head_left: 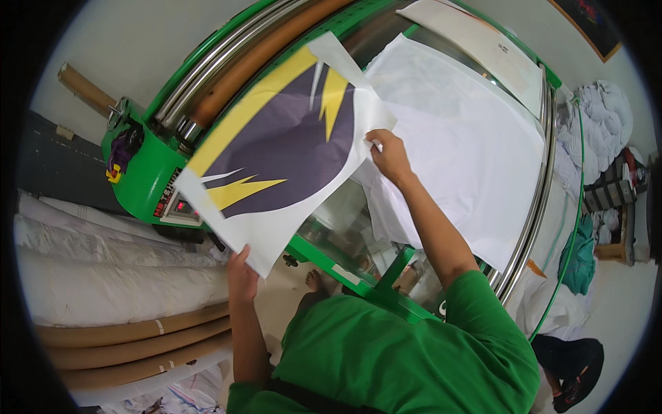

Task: The person uses shears to cut a white fabric sheet placed on a heat press machine. They trim the edges of the fabric, remove the cut pieces, and then fold the remaining fabric.

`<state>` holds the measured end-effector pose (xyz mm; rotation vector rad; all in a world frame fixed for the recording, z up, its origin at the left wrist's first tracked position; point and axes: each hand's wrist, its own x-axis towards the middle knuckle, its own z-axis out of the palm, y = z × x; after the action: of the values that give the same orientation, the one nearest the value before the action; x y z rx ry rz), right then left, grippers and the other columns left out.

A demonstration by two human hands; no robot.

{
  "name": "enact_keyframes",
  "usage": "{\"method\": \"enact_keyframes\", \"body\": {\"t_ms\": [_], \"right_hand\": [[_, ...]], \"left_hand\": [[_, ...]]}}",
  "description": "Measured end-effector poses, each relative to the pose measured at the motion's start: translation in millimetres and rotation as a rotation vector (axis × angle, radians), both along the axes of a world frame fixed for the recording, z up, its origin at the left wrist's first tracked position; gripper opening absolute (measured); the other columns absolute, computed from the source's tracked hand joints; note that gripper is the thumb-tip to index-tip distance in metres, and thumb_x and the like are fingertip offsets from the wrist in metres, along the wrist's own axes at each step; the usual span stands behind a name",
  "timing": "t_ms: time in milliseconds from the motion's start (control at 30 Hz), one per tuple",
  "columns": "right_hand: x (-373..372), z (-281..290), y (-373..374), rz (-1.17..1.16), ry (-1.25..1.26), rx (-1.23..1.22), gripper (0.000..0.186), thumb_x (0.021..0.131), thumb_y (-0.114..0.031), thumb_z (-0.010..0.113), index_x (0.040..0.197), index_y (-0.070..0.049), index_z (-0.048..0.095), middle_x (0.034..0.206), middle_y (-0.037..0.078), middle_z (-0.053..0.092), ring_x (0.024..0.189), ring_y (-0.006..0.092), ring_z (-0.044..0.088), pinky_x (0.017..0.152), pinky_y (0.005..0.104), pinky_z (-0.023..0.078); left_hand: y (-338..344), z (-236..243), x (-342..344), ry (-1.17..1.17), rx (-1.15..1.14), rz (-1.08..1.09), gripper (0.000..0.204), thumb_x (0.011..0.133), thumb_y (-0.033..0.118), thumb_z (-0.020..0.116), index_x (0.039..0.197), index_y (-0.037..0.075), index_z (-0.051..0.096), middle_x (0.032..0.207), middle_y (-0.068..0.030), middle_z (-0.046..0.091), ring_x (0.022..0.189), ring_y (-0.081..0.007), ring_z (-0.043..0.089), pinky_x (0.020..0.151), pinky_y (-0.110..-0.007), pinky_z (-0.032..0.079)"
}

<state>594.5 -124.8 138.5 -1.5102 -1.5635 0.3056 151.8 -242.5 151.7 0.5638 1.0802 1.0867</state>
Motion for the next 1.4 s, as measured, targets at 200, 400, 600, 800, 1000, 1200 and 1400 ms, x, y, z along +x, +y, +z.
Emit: {"method": "enact_keyframes", "body": {"t_ms": [200,400,600,800,1000,1200,1400], "right_hand": [[68.7,-40.6,23.7,0.018,-0.386,-0.329,0.036,0.083,0.001,0.063,0.119,-0.004,0.067,0.121,0.012,0.069,0.114,0.0342,0.064,0.101,0.0444,0.048],[146.9,-60.7,-2.2,-0.349,-0.288,-0.325,0.054,0.087,-0.019,0.069,0.138,-0.012,0.055,0.136,0.011,0.061,0.126,0.0296,0.055,0.106,0.0559,0.042],[219.0,-54.8,-46.4,-1.27,-0.095,-0.635,0.062,0.083,-0.043,0.077,0.131,-0.008,0.06,0.128,0.019,0.064,0.12,0.0349,0.06,0.1,0.0448,0.048],[301.8,-109.5,-72.0,-1.007,0.005,-0.643,0.054,0.089,-0.042,0.072,0.126,-0.005,0.059,0.097,0.014,0.069,0.088,0.0348,0.069,0.081,0.0444,0.055],[253.4,-5.3,-89.6,-0.772,0.594,-0.138,0.032,0.101,-0.036,0.063,0.107,-0.005,0.058,0.083,0.001,0.059,0.068,0.0081,0.053,0.058,0.0256,0.044],[177.8,177.5,-186.1,-0.306,0.567,0.034,0.016,0.105,-0.026,0.058,0.108,-0.011,0.056,0.08,-0.003,0.062,0.072,0.0043,0.055,0.061,0.0215,0.041],[25.6,342.6,-232.2,-0.303,-0.355,-0.036,0.019,0.098,-0.014,0.064,0.11,-0.003,0.055,0.078,0.002,0.063,0.069,0.0069,0.055,0.063,0.0232,0.046]], "left_hand": [[27.7,-76.0,56.7,0.429,-0.219,0.003,0.029,0.097,0.021,0.069,0.117,0.0,0.066,0.101,-0.0081,0.07,0.087,-0.0185,0.066,0.077,-0.034,0.052],[34.5,-85.4,74.8,0.763,-0.067,-0.033,0.027,0.093,0.024,0.073,0.088,-0.002,0.069,0.074,-0.0029,0.063,0.06,-0.0118,0.053,0.054,-0.031,0.041],[31.4,-101.4,60.6,1.128,0.038,-0.076,0.051,0.078,0.043,0.086,0.073,0.0,0.058,0.068,-0.0052,0.057,0.062,-0.0153,0.051,0.056,-0.033,0.041],[34.2,-111.3,61.3,1.278,0.072,0.122,0.06,0.08,0.042,0.085,0.105,-0.003,0.055,0.094,-0.011,0.057,0.08,-0.0189,0.054,0.068,-0.033,0.045],[31.5,-101.7,61.5,1.238,0.351,0.218,0.061,0.087,0.026,0.08,0.131,-0.001,0.048,0.133,-0.0185,0.047,0.119,-0.0283,0.048,0.1,-0.042,0.042],[54.3,-6.4,153.0,0.859,0.666,-0.199,0.074,0.085,0.016,0.081,0.148,0.009,0.042,0.163,-0.0199,0.021,0.148,-0.0357,0.026,0.115,-0.047,0.031],[43.5,240.7,295.2,0.258,1.581,-0.753,0.111,0.07,0.034,0.09,0.158,0.008,0.028,0.158,-0.023,0.031,0.145,-0.0388,0.031,0.118,-0.047,0.028]]}}
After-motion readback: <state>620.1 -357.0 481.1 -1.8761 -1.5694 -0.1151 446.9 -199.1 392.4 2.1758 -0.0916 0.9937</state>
